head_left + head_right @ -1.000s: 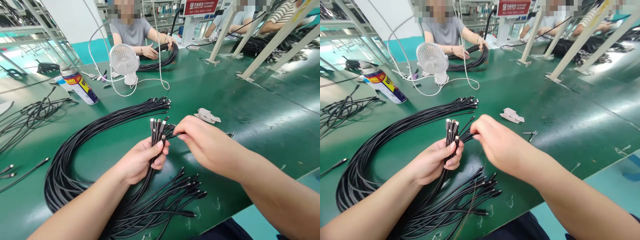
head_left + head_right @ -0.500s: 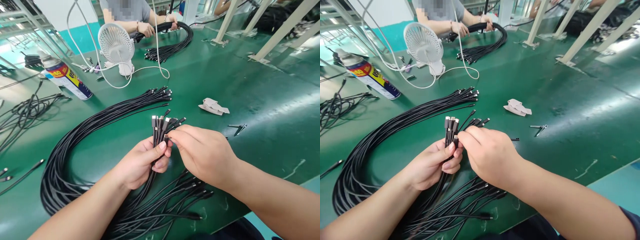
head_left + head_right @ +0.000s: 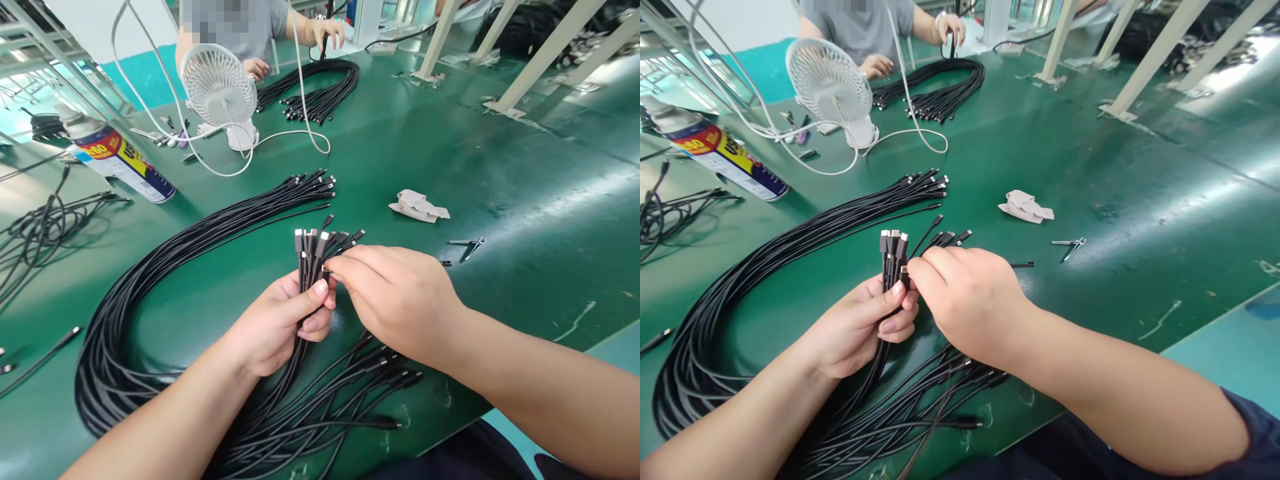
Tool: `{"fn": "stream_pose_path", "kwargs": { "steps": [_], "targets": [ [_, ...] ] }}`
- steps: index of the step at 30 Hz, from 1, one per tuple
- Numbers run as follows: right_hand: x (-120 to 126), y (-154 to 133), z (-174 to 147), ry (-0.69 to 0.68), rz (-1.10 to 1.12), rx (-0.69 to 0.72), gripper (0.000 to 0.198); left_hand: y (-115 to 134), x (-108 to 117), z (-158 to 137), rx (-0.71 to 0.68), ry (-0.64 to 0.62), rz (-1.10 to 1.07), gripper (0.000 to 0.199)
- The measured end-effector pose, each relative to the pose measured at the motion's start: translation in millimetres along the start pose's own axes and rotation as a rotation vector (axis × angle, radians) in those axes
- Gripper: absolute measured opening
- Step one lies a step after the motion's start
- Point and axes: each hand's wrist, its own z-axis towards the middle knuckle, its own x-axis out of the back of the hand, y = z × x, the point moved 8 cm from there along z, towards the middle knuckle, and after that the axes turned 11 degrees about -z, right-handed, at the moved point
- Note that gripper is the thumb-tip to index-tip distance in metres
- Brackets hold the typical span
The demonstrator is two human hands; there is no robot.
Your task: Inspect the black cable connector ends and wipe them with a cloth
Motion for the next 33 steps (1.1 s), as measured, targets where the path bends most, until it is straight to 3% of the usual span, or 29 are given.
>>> {"fn": "stream_pose_path", "kwargs": {
  "steps": [33],
  "targets": [
    [-3.2,5.4,-3.8,-0.075,0.011,0.044,0.028,0.4,5.0,1.8,0.008,0.058,0.013,0.018]
  ]
}}
